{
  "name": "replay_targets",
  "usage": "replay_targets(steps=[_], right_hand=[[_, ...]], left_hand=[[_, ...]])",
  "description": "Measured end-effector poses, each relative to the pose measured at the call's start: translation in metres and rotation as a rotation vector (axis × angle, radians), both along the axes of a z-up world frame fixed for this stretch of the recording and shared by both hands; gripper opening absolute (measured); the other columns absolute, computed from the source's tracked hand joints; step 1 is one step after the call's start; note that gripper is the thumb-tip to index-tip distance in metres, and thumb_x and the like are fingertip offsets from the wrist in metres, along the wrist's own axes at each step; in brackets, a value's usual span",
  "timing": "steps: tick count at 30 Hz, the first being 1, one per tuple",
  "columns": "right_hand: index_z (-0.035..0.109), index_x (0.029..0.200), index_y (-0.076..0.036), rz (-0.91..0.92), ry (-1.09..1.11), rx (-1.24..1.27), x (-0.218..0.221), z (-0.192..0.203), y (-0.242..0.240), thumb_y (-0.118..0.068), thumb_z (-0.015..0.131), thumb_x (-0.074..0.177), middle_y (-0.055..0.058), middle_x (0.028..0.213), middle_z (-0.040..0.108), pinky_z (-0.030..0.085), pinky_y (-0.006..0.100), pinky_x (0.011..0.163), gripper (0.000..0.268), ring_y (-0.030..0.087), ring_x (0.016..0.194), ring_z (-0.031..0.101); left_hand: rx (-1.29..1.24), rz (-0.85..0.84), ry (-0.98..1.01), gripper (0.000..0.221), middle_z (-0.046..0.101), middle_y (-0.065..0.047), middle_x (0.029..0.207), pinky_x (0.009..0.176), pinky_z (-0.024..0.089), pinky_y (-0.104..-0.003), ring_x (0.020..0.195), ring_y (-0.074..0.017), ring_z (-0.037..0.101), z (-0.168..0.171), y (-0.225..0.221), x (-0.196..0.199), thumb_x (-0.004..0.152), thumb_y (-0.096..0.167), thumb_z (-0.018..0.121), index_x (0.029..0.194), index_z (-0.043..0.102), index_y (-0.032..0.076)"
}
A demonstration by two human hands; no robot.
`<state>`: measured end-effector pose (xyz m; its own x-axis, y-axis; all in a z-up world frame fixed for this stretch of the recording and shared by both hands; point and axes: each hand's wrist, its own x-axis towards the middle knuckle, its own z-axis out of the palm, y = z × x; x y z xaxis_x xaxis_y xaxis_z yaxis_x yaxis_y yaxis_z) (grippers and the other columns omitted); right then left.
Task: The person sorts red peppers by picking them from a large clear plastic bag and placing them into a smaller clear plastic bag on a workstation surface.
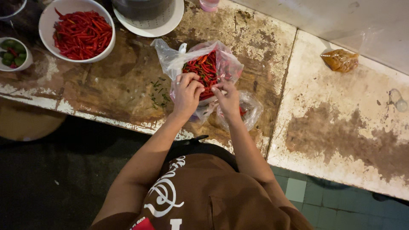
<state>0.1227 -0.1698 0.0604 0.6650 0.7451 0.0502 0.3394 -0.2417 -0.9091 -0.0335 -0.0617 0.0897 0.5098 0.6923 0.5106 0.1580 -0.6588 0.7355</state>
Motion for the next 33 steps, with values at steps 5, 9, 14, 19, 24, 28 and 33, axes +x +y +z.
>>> replay_targets(steps=[5,9,14,19,24,28,33], right_hand=[[0.075,0.091,0.000,0.017,-0.114,-0.060,0.002,0.000,-0.007,-0.012,0.080,0.087,0.010,0.094,0.066,0.049,0.035,0.090,0.014,0.024,0.106,0.063],[0.074,0.095,-0.001,0.011,0.355,0.060,0.005,-0.006,-0.011,-0.012,0.075,0.092,0.002,0.091,0.068,0.048,0.028,0.079,0.011,0.011,0.086,0.061],[0.072,0.096,-0.001,0.024,0.642,0.148,0.005,-0.013,-0.012,-0.009,0.074,0.094,0.002,0.087,0.068,0.047,0.029,0.072,0.009,0.010,0.079,0.060],[0.073,0.097,-0.003,-0.050,0.612,0.127,-0.003,-0.011,-0.011,-0.006,0.075,0.090,0.001,0.091,0.070,0.050,0.027,0.070,0.008,0.010,0.079,0.063],[0.078,0.103,-0.007,-0.006,0.264,-0.010,0.008,0.015,-0.029,-0.009,0.077,0.094,0.003,0.101,0.072,0.054,0.029,0.089,0.009,0.014,0.095,0.067],[0.077,0.096,-0.014,-0.171,0.128,-0.207,0.030,0.026,-0.054,-0.016,0.079,0.081,0.003,0.106,0.068,0.056,0.045,0.074,0.016,0.024,0.090,0.067],[0.080,0.093,-0.015,-0.102,-0.538,-0.490,0.049,0.019,-0.077,-0.016,0.084,0.074,0.013,0.111,0.069,0.046,0.047,0.095,0.019,0.037,0.106,0.060]], left_hand=[[-0.068,0.049,0.024,0.013,0.064,-0.002,0.104,0.092,0.042,-0.043,0.107,-0.0268,0.054,-0.006,-0.005,0.002,0.081,0.015,0.082,0.082,0.071,0.008],[-0.243,0.036,-0.008,0.011,0.064,-0.003,0.101,0.089,0.046,-0.039,0.102,-0.0263,0.053,-0.014,-0.010,0.006,0.083,0.012,0.081,0.083,0.072,0.006],[-0.433,0.035,-0.049,0.010,0.063,-0.006,0.099,0.090,0.046,-0.039,0.102,-0.0271,0.056,-0.017,-0.010,0.007,0.083,0.009,0.079,0.082,0.071,0.003],[-0.511,0.113,-0.094,0.012,0.066,-0.005,0.096,0.091,0.048,-0.039,0.097,-0.0236,0.061,-0.020,-0.006,0.008,0.085,0.011,0.080,0.082,0.070,0.004],[-0.528,0.013,-0.124,0.012,0.067,-0.005,0.100,0.092,0.050,-0.040,0.101,-0.0243,0.064,-0.030,0.011,-0.007,0.086,0.012,0.078,0.092,0.068,0.008],[-0.272,0.209,0.110,0.014,0.063,-0.007,0.112,0.094,0.047,-0.045,0.113,-0.0325,0.058,-0.043,0.021,-0.032,0.082,0.014,0.081,0.092,0.071,0.014],[-0.346,0.289,0.343,0.014,0.058,-0.008,0.120,0.100,0.038,-0.053,0.118,-0.0347,0.055,-0.059,0.028,-0.059,0.081,0.015,0.079,0.093,0.070,0.015]])
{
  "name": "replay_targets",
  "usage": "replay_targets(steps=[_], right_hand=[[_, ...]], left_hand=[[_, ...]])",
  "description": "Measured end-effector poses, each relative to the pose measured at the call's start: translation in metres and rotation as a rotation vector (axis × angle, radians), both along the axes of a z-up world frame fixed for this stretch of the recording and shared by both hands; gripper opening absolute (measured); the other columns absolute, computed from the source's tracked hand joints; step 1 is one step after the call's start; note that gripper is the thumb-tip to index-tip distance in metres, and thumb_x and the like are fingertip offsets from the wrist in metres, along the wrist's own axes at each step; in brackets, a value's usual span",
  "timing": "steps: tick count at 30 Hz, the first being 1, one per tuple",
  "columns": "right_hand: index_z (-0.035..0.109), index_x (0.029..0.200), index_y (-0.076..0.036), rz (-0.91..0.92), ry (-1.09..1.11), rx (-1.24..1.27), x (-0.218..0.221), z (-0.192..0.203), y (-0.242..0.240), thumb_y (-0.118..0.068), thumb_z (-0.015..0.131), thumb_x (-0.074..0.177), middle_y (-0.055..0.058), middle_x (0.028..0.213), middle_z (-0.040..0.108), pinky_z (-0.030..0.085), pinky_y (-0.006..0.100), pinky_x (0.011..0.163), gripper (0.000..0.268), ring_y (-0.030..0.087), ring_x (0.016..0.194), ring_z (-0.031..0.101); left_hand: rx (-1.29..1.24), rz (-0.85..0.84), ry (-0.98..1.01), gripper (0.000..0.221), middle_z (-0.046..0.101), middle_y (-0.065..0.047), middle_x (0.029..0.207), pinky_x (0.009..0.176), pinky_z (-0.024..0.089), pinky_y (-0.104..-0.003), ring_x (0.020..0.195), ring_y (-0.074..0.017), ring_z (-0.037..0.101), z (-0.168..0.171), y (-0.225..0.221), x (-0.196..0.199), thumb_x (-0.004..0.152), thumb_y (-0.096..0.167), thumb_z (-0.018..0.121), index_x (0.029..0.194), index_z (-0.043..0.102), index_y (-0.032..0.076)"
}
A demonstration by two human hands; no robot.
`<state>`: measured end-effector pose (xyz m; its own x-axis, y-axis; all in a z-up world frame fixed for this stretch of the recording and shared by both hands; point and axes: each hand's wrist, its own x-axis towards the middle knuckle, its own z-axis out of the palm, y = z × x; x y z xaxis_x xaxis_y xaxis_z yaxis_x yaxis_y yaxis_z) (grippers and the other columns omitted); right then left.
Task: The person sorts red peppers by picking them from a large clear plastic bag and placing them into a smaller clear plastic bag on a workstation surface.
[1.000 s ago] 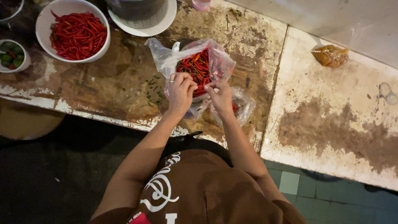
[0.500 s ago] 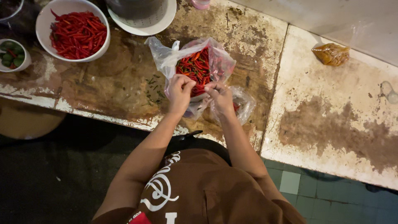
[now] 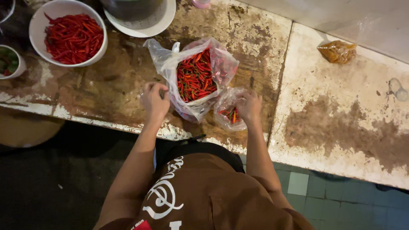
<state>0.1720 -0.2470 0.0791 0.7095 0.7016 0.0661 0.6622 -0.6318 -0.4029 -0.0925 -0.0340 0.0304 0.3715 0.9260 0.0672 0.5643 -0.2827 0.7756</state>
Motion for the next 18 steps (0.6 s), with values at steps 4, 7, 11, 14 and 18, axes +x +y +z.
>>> replay_targets(steps=[4,7,11,14,18], right_hand=[[0.080,0.098,-0.017,0.105,0.003,0.128,0.000,-0.010,0.021,-0.017,0.081,0.078,0.010,0.112,0.068,0.044,0.046,0.097,0.021,0.036,0.113,0.055],[0.081,0.097,-0.018,0.210,-0.044,0.216,0.003,-0.018,0.065,-0.015,0.079,0.081,0.008,0.109,0.068,0.042,0.046,0.100,0.017,0.033,0.112,0.054],[0.080,0.092,-0.018,0.344,-0.112,0.278,-0.007,-0.034,0.125,-0.014,0.079,0.080,0.004,0.106,0.068,0.042,0.045,0.099,0.013,0.033,0.112,0.054],[0.080,0.093,-0.016,0.435,-0.140,0.290,-0.019,-0.048,0.160,-0.016,0.081,0.077,0.005,0.107,0.064,0.040,0.049,0.100,0.016,0.035,0.113,0.051],[0.079,0.090,-0.011,0.436,-0.220,0.185,-0.032,-0.061,0.189,-0.017,0.082,0.070,0.012,0.110,0.057,0.038,0.054,0.095,0.021,0.039,0.114,0.046]], left_hand=[[-0.074,-0.037,0.183,0.010,0.059,-0.009,0.122,0.103,0.036,-0.056,0.122,-0.0336,0.054,-0.006,0.000,-0.002,0.082,0.014,0.074,0.091,0.072,0.016],[-0.081,-0.067,0.294,0.008,0.059,-0.009,0.126,0.105,0.034,-0.057,0.124,-0.0335,0.054,-0.006,-0.001,-0.002,0.083,0.018,0.074,0.091,0.075,0.016],[-0.196,-0.097,0.420,0.013,0.060,-0.007,0.132,0.108,0.039,-0.052,0.123,-0.0327,0.057,-0.002,0.001,-0.008,0.088,0.023,0.072,0.100,0.078,0.019],[-0.221,-0.103,0.474,0.027,0.058,-0.009,0.131,0.101,0.042,-0.053,0.120,-0.0355,0.057,-0.002,0.003,-0.011,0.085,0.031,0.077,0.110,0.075,0.020],[-0.127,-0.065,0.392,0.037,0.056,-0.016,0.132,0.093,0.044,-0.054,0.117,-0.0419,0.055,-0.002,0.006,-0.012,0.081,0.033,0.082,0.114,0.072,0.018]])
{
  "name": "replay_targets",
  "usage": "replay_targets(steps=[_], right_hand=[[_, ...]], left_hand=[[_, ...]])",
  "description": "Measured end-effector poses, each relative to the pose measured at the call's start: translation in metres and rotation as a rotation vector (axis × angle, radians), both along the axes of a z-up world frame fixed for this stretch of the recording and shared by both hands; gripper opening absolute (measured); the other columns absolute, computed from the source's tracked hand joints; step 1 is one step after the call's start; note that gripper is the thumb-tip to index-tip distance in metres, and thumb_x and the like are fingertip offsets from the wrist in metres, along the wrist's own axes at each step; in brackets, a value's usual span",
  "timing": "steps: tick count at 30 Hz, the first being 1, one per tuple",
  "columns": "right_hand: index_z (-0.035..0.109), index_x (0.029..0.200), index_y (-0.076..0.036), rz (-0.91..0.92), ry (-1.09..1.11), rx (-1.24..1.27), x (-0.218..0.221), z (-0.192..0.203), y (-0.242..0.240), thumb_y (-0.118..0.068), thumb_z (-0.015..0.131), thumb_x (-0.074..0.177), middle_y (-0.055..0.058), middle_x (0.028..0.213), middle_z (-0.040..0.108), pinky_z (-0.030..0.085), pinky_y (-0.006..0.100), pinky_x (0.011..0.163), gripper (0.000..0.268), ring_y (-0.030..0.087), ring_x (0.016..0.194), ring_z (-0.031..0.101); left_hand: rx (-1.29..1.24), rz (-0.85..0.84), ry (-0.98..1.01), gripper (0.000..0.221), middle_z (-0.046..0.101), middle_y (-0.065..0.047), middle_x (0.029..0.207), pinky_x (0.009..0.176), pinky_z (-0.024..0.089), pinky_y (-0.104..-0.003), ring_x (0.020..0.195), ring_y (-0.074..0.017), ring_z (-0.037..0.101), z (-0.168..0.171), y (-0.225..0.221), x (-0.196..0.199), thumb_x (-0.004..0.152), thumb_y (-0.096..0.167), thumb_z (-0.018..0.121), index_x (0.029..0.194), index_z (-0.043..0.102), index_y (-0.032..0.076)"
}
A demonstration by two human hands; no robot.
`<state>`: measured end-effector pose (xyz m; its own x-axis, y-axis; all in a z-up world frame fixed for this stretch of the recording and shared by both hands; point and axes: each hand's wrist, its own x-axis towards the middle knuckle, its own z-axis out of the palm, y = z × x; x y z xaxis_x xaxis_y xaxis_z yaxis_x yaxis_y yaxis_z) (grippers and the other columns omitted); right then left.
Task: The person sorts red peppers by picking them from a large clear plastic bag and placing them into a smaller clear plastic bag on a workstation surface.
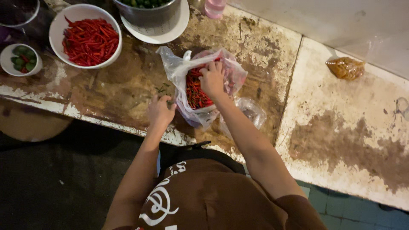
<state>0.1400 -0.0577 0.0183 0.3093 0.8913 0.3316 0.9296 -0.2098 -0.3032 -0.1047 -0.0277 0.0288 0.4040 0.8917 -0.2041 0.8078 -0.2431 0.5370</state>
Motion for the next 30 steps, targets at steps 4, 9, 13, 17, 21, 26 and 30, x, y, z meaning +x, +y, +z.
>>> replay_targets(steps=[4,9,13,17,21,26,30], right_hand=[[0.075,0.084,-0.010,-0.044,-0.063,-0.006,-0.006,-0.004,0.009,-0.014,0.079,0.073,0.013,0.116,0.056,0.038,0.054,0.095,0.012,0.038,0.117,0.046],[0.074,0.081,-0.012,-0.040,-0.036,0.109,-0.005,0.010,-0.009,-0.015,0.079,0.074,0.005,0.111,0.058,0.039,0.054,0.099,0.009,0.034,0.116,0.048],[0.075,0.078,-0.014,-0.084,0.015,0.033,-0.008,0.029,-0.032,-0.014,0.080,0.073,0.004,0.108,0.060,0.035,0.057,0.102,0.007,0.033,0.111,0.049],[0.076,0.081,-0.015,-0.101,0.150,-0.009,-0.012,0.045,-0.050,-0.013,0.080,0.076,0.003,0.112,0.061,0.037,0.052,0.096,0.006,0.034,0.115,0.049],[0.077,0.082,-0.013,-0.030,0.149,0.077,-0.003,0.047,-0.058,-0.014,0.083,0.073,0.005,0.112,0.062,0.036,0.052,0.098,0.011,0.035,0.114,0.049],[0.077,0.092,-0.009,0.012,0.517,0.020,0.013,0.035,-0.068,-0.013,0.081,0.082,0.007,0.109,0.067,0.048,0.041,0.092,0.011,0.028,0.106,0.060],[0.076,0.095,-0.004,0.105,0.756,0.027,0.015,0.032,-0.070,-0.011,0.078,0.086,0.009,0.106,0.074,0.054,0.035,0.093,0.011,0.022,0.103,0.070]], left_hand=[[-0.060,0.049,-0.086,0.035,0.065,-0.009,0.127,0.094,0.049,-0.051,0.114,-0.0366,0.062,0.002,0.002,-0.003,0.088,0.029,0.075,0.120,0.068,0.016],[0.108,-0.006,-0.395,0.031,0.070,-0.011,0.107,0.092,0.050,-0.047,0.105,-0.0330,0.065,0.012,0.006,0.020,0.088,0.013,0.075,0.118,0.069,0.010],[0.179,-0.114,-0.663,0.031,0.064,-0.014,0.110,0.090,0.050,-0.047,0.104,-0.0370,0.062,0.024,0.007,0.052,0.092,0.003,0.071,0.123,0.068,0.008],[0.374,-0.145,-0.640,0.020,0.060,-0.015,0.117,0.091,0.046,-0.049,0.109,-0.0404,0.056,0.033,0.009,0.078,0.086,0.002,0.072,0.105,0.070,0.007],[0.329,-0.173,-0.599,0.006,0.061,-0.009,0.109,0.094,0.045,-0.050,0.109,-0.0365,0.053,0.027,0.012,0.084,0.087,0.007,0.077,0.092,0.073,0.008],[0.206,-0.197,-0.595,0.006,0.065,-0.009,0.098,0.086,0.046,-0.047,0.099,-0.0332,0.058,0.004,0.014,0.079,0.089,0.011,0.077,0.091,0.072,0.008],[-0.428,-0.033,-0.824,0.005,0.070,-0.001,0.088,0.081,0.050,-0.031,0.086,-0.0134,0.063,-0.010,0.013,0.073,0.096,0.014,0.070,0.096,0.069,0.009]])
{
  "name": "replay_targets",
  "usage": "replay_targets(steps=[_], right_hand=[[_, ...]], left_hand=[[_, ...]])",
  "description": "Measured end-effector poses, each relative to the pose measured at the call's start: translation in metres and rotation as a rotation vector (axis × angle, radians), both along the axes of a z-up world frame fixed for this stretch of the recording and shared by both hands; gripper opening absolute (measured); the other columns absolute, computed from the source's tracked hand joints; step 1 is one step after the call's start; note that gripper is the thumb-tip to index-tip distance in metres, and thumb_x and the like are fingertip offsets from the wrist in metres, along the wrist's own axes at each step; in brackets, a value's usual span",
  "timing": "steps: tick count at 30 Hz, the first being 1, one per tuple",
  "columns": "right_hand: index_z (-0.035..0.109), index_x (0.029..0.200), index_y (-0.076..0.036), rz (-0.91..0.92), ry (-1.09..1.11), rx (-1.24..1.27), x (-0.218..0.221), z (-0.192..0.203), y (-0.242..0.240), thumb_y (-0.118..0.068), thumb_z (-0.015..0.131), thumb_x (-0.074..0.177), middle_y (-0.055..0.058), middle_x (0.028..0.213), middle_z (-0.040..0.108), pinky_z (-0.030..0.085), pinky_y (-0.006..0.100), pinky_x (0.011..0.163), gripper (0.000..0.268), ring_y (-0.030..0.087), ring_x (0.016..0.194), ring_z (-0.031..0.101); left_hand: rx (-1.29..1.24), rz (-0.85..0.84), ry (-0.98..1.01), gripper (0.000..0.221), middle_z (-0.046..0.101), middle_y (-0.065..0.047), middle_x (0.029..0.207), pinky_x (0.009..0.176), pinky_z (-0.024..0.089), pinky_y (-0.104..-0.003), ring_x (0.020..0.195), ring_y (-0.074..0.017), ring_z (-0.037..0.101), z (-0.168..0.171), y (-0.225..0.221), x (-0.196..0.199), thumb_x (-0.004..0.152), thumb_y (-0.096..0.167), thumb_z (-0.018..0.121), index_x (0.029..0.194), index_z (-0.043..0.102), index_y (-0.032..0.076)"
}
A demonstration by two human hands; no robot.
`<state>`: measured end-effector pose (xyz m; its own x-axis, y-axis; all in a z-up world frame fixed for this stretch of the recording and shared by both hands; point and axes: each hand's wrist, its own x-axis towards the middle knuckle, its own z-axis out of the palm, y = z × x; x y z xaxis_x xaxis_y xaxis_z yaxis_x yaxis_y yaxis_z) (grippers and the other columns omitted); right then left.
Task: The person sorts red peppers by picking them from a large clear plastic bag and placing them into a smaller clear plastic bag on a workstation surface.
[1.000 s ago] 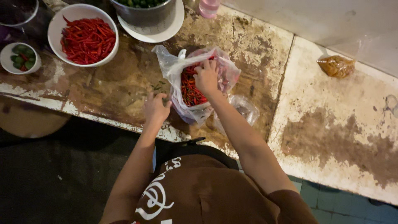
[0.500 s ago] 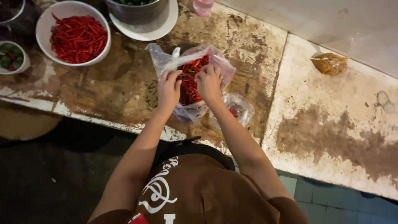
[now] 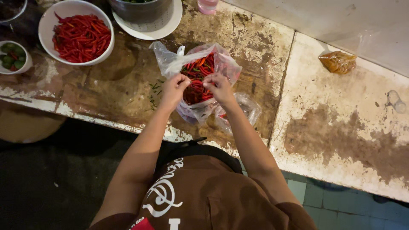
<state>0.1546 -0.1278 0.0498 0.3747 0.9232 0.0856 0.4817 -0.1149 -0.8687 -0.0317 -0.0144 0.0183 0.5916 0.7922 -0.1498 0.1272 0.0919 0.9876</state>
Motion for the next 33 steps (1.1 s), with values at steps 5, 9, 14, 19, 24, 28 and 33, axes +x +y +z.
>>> replay_targets(steps=[5,9,14,19,24,28,33], right_hand=[[0.076,0.096,-0.004,-0.045,0.022,-0.046,-0.011,0.010,-0.013,-0.010,0.078,0.087,0.011,0.109,0.073,0.052,0.037,0.095,0.011,0.024,0.106,0.068],[0.077,0.090,-0.010,-0.095,-0.113,-0.162,-0.001,0.020,-0.037,-0.013,0.076,0.087,0.008,0.107,0.074,0.056,0.039,0.095,0.004,0.024,0.107,0.068],[0.081,0.091,-0.020,-0.300,-0.460,-0.355,0.025,0.024,-0.092,-0.023,0.082,0.079,0.007,0.114,0.071,0.044,0.049,0.102,0.013,0.032,0.116,0.058],[0.083,0.091,-0.023,-0.375,-0.524,-0.618,0.035,0.027,-0.127,-0.023,0.079,0.081,0.006,0.130,0.064,0.034,0.054,0.106,0.011,0.035,0.122,0.047],[0.083,0.090,-0.021,-0.377,-0.554,-0.580,0.033,0.024,-0.126,-0.025,0.081,0.079,0.009,0.123,0.064,0.030,0.059,0.103,0.011,0.038,0.119,0.046],[0.082,0.094,-0.019,-0.369,-0.535,-0.376,0.023,0.019,-0.119,-0.022,0.081,0.077,0.007,0.115,0.069,0.036,0.052,0.102,0.017,0.036,0.121,0.048],[0.081,0.092,-0.018,-0.319,-0.536,-0.202,0.013,0.018,-0.111,-0.020,0.081,0.077,0.003,0.112,0.071,0.041,0.045,0.105,0.014,0.033,0.121,0.053]], left_hand=[[-0.178,0.081,-0.159,0.008,0.069,0.000,0.095,0.083,0.049,-0.026,0.089,-0.0094,0.061,-0.006,-0.004,-0.012,0.097,0.012,0.069,0.101,0.071,0.006],[0.202,0.200,0.096,0.012,0.073,-0.007,0.096,0.077,0.051,-0.030,0.085,-0.0164,0.066,-0.012,-0.007,-0.048,0.091,0.011,0.072,0.102,0.073,0.006],[0.305,0.174,0.418,0.012,0.070,-0.010,0.096,0.083,0.051,-0.037,0.091,-0.0243,0.065,-0.030,-0.001,-0.087,0.087,0.008,0.076,0.096,0.070,0.007],[0.441,0.343,0.326,0.022,0.062,-0.012,0.103,0.089,0.049,-0.040,0.098,-0.0285,0.061,-0.023,-0.002,-0.065,0.086,0.001,0.071,0.105,0.061,0.006],[0.755,0.241,0.215,0.021,0.057,-0.015,0.112,0.092,0.043,-0.048,0.109,-0.0357,0.052,0.006,0.003,-0.013,0.089,0.004,0.075,0.109,0.070,0.006],[0.921,0.109,0.377,0.015,0.055,-0.013,0.115,0.095,0.039,-0.051,0.112,-0.0367,0.048,0.014,0.017,0.019,0.086,0.008,0.070,0.099,0.078,0.009],[1.050,0.015,0.574,0.014,0.054,-0.013,0.117,0.098,0.037,-0.051,0.114,-0.0355,0.046,-0.002,0.031,0.038,0.092,0.015,0.065,0.093,0.076,0.006]])
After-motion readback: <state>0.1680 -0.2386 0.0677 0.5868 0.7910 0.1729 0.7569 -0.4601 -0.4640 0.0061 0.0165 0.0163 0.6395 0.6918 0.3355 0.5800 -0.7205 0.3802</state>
